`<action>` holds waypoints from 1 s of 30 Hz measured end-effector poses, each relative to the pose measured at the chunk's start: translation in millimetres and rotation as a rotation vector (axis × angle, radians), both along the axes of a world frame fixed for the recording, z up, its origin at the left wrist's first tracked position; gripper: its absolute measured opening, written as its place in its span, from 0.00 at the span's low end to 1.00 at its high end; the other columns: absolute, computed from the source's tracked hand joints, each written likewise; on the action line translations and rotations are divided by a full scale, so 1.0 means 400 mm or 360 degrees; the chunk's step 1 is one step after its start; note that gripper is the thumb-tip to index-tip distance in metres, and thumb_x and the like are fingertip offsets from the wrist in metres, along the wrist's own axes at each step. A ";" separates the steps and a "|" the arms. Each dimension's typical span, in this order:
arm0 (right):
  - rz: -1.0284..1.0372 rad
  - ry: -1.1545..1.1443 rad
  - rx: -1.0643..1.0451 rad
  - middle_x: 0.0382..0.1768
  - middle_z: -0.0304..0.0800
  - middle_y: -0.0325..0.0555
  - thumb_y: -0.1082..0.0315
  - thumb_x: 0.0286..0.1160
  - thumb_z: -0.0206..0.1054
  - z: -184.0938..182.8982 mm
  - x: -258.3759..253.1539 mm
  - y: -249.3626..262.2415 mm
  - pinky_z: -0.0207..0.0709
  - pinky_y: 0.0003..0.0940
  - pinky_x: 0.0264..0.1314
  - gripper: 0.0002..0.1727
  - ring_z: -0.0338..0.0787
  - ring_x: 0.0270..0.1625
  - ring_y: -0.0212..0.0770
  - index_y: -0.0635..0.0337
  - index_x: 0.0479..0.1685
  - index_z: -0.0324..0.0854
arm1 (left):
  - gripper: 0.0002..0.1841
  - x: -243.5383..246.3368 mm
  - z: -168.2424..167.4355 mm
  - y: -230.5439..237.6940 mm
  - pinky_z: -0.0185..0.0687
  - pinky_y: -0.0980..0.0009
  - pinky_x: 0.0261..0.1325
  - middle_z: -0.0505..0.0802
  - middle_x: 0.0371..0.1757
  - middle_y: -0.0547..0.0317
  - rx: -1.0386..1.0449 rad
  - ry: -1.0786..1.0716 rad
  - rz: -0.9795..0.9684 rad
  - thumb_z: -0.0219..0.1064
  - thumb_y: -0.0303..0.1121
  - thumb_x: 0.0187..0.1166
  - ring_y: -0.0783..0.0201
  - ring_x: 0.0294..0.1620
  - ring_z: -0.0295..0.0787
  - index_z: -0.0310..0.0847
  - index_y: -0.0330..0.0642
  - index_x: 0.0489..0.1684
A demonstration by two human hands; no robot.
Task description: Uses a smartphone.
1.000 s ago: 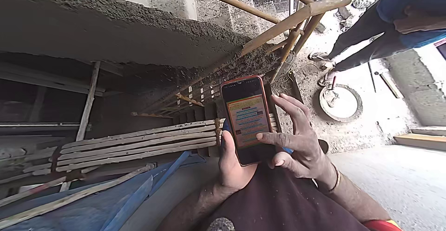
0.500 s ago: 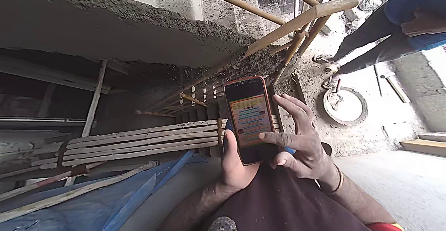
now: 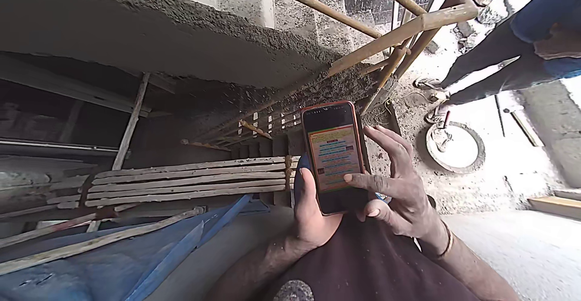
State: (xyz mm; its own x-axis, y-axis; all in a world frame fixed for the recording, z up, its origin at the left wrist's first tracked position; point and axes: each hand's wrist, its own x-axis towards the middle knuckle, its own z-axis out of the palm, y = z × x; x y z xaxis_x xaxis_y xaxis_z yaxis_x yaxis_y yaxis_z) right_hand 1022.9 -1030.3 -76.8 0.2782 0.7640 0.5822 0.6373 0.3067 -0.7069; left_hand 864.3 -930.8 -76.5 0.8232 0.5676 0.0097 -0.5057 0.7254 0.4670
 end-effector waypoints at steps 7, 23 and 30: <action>-0.0014 0.0014 0.0004 0.88 0.62 0.54 0.30 0.81 0.52 -0.003 -0.004 -0.001 0.49 0.60 0.92 0.27 0.49 0.94 0.59 0.28 0.59 0.91 | 0.33 -0.003 0.001 0.001 0.83 0.49 0.68 0.89 0.66 0.44 -0.0006 -0.0021 -0.0038 0.56 0.62 0.84 0.50 0.67 0.87 0.77 0.44 0.73; -0.0028 0.0028 0.0013 0.88 0.63 0.53 0.30 0.81 0.52 -0.005 0.003 -0.006 0.49 0.60 0.92 0.27 0.50 0.94 0.59 0.28 0.59 0.91 | 0.33 0.007 -0.002 -0.001 0.80 0.48 0.72 0.88 0.67 0.45 -0.0019 -0.0031 -0.0075 0.56 0.62 0.83 0.51 0.70 0.85 0.76 0.45 0.75; -0.0044 0.0021 0.0005 0.88 0.63 0.53 0.29 0.81 0.52 -0.007 0.008 -0.010 0.48 0.61 0.92 0.27 0.49 0.94 0.59 0.28 0.58 0.91 | 0.33 0.012 -0.001 -0.003 0.79 0.49 0.74 0.88 0.68 0.46 -0.0011 -0.0035 -0.0098 0.55 0.62 0.84 0.52 0.72 0.84 0.76 0.45 0.75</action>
